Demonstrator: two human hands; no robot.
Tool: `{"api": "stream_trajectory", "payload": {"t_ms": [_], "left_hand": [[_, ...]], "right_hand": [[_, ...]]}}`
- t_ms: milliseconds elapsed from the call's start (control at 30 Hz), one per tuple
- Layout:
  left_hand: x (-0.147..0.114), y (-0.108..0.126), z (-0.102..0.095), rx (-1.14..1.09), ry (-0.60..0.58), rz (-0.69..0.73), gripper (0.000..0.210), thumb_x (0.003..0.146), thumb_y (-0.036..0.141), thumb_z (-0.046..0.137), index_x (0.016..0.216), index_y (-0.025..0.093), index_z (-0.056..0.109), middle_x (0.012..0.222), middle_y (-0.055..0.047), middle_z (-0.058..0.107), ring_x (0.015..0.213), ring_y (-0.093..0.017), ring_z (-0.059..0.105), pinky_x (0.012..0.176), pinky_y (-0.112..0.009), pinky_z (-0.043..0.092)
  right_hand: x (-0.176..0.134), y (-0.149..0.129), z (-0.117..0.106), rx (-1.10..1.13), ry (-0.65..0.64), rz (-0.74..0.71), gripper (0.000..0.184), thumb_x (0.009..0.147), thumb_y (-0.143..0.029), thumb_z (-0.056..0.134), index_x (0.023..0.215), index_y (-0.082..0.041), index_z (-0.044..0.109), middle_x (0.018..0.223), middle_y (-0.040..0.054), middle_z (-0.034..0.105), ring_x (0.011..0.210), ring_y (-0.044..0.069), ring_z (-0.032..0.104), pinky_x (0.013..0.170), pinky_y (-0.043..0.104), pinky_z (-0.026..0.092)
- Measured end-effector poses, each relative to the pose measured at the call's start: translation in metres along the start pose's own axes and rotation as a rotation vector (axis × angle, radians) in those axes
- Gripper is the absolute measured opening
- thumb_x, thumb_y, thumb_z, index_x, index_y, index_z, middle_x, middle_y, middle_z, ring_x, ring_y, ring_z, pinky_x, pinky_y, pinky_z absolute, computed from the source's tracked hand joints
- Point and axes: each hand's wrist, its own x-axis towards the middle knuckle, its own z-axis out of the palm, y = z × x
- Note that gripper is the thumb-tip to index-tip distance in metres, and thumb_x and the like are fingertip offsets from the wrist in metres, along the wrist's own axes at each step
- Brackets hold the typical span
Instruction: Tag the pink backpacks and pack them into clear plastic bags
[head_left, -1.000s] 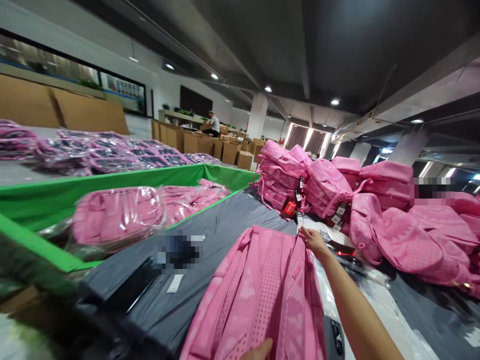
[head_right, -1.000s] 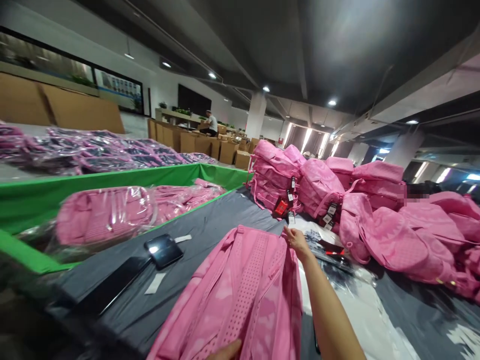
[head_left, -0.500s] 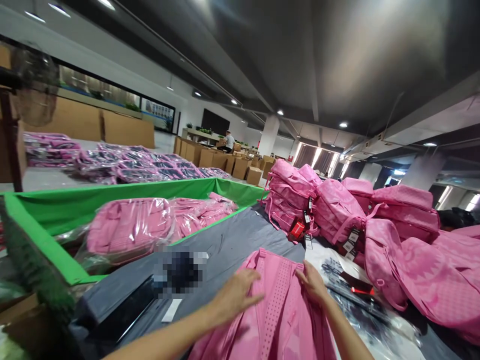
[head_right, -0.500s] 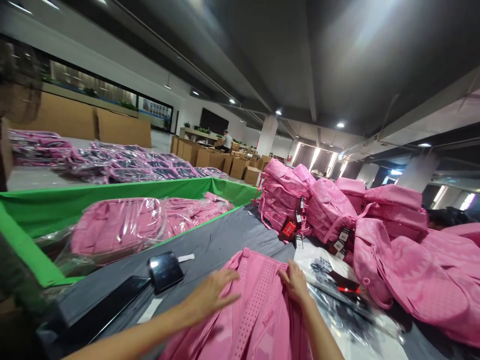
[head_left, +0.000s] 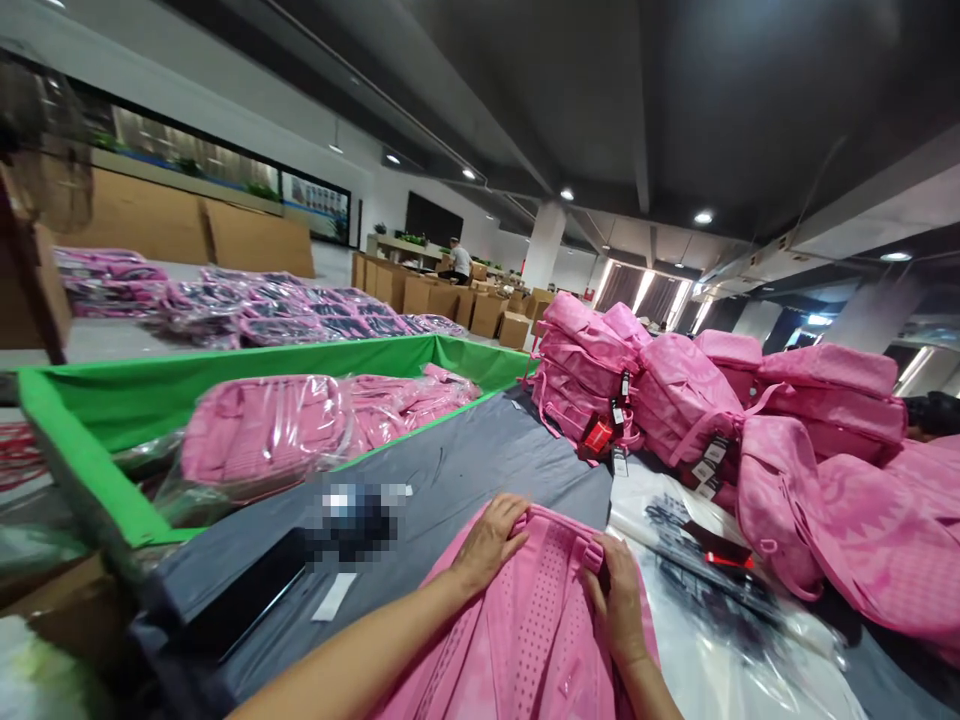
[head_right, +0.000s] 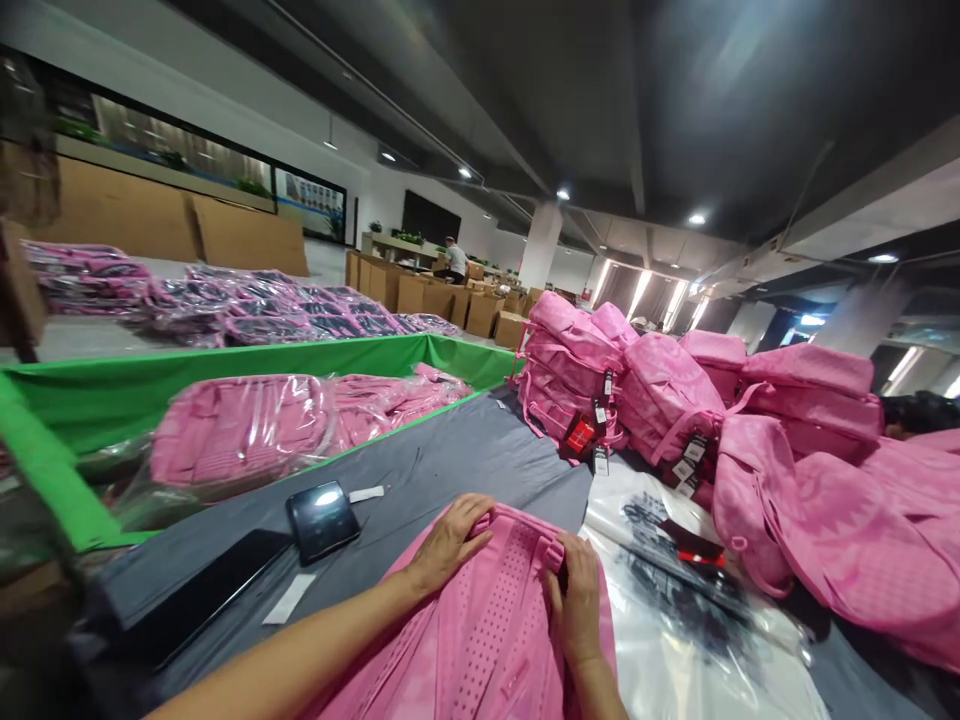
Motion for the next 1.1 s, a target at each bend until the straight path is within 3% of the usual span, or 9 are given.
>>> {"api": "stream_trajectory", "payload": {"t_ms": [133, 267, 467, 600, 733, 800, 867, 967, 1100], "left_hand": [[-0.041, 0.003, -0.001, 0.042, -0.045, 0.034, 0.036, 0.096, 0.015, 0.051, 0.131, 0.02, 0.057, 0.136, -0.011, 0.06, 0.131, -0.027, 0.049, 0.116, -0.049, 0.038], [-0.061, 0.002, -0.002, 0.064, -0.208, 0.046, 0.026, 0.097, 0.015, 0.05, 0.119, 0.018, 0.063, 0.124, -0.01, 0.064, 0.12, -0.026, 0.053, 0.111, -0.044, 0.041], [-0.012, -0.019, 0.028, 0.096, -0.392, 0.0, 0.02, 0.099, 0.021, 0.049, 0.105, 0.016, 0.068, 0.113, -0.011, 0.068, 0.112, -0.025, 0.057, 0.104, -0.039, 0.043], [0.03, -0.021, 0.04, 0.133, -0.417, -0.084, 0.029, 0.099, 0.018, 0.043, 0.115, 0.013, 0.067, 0.12, -0.015, 0.066, 0.118, -0.028, 0.057, 0.107, -0.042, 0.04], [0.032, 0.005, 0.019, 0.123, -0.475, -0.104, 0.052, 0.101, 0.035, 0.048, 0.151, 0.021, 0.044, 0.139, -0.015, 0.058, 0.124, -0.027, 0.059, 0.108, -0.04, 0.041], [0.02, 0.026, 0.014, 0.105, -0.491, -0.154, 0.077, 0.098, 0.059, 0.048, 0.162, 0.025, 0.02, 0.157, -0.021, 0.039, 0.138, -0.038, 0.047, 0.111, -0.051, 0.037], [0.007, 0.044, 0.021, 0.071, -0.535, -0.226, 0.098, 0.088, 0.079, 0.045, 0.163, 0.027, 0.009, 0.166, -0.025, 0.018, 0.149, -0.051, 0.021, 0.113, -0.068, 0.024], [-0.007, 0.053, 0.043, 0.047, -0.56, -0.254, 0.102, 0.08, 0.086, 0.047, 0.161, 0.03, 0.018, 0.168, -0.021, 0.001, 0.149, -0.055, -0.012, 0.112, -0.077, 0.0], [-0.012, 0.044, 0.061, 0.023, -0.44, -0.263, 0.092, 0.08, 0.084, 0.05, 0.157, 0.036, 0.032, 0.169, -0.012, -0.003, 0.147, -0.05, -0.023, 0.116, -0.071, -0.007]], "right_hand": [[-0.041, -0.023, -0.014, -0.147, -0.055, -0.073, 0.037, 0.1, -0.039, 0.05, 0.133, -0.023, 0.056, 0.129, 0.0125, 0.066, 0.123, 0.029, 0.059, 0.108, 0.053, 0.045], [-0.06, -0.035, -0.03, -0.249, -0.188, -0.089, 0.033, 0.1, -0.038, 0.053, 0.127, -0.02, 0.061, 0.119, 0.0118, 0.07, 0.113, 0.027, 0.063, 0.1, 0.045, 0.049], [-0.003, -0.012, -0.011, -0.496, -0.577, 0.183, 0.022, 0.1, -0.036, 0.053, 0.102, -0.021, 0.069, 0.104, 0.0074, 0.075, 0.098, 0.023, 0.069, 0.08, 0.031, 0.047], [0.036, 0.01, 0.009, -0.602, -0.584, 0.24, 0.024, 0.103, -0.032, 0.048, 0.108, -0.017, 0.066, 0.1, 0.0101, 0.076, 0.092, 0.023, 0.071, 0.069, 0.029, 0.042], [0.042, 0.014, 0.014, -0.64, -0.571, 0.208, 0.025, 0.103, -0.031, 0.048, 0.109, -0.015, 0.065, 0.1, 0.0131, 0.075, 0.095, 0.025, 0.071, 0.072, 0.03, 0.042], [0.04, 0.014, 0.016, -0.648, -0.554, 0.188, 0.025, 0.103, -0.03, 0.046, 0.106, -0.014, 0.065, 0.097, 0.0144, 0.074, 0.092, 0.026, 0.071, 0.074, 0.032, 0.043], [0.037, 0.014, 0.021, -0.667, -0.526, 0.181, 0.026, 0.103, -0.03, 0.045, 0.103, -0.014, 0.065, 0.094, 0.0157, 0.074, 0.091, 0.028, 0.07, 0.076, 0.033, 0.043], [0.031, 0.01, 0.03, -0.707, -0.473, 0.197, 0.03, 0.102, -0.029, 0.042, 0.114, -0.011, 0.063, 0.097, 0.0181, 0.073, 0.093, 0.029, 0.069, 0.08, 0.035, 0.045], [0.027, -0.001, 0.018, -0.726, -0.475, 0.172, 0.043, 0.097, -0.015, 0.043, 0.14, -0.014, 0.049, 0.12, 0.017, 0.069, 0.11, 0.027, 0.065, 0.093, 0.037, 0.045]]}}
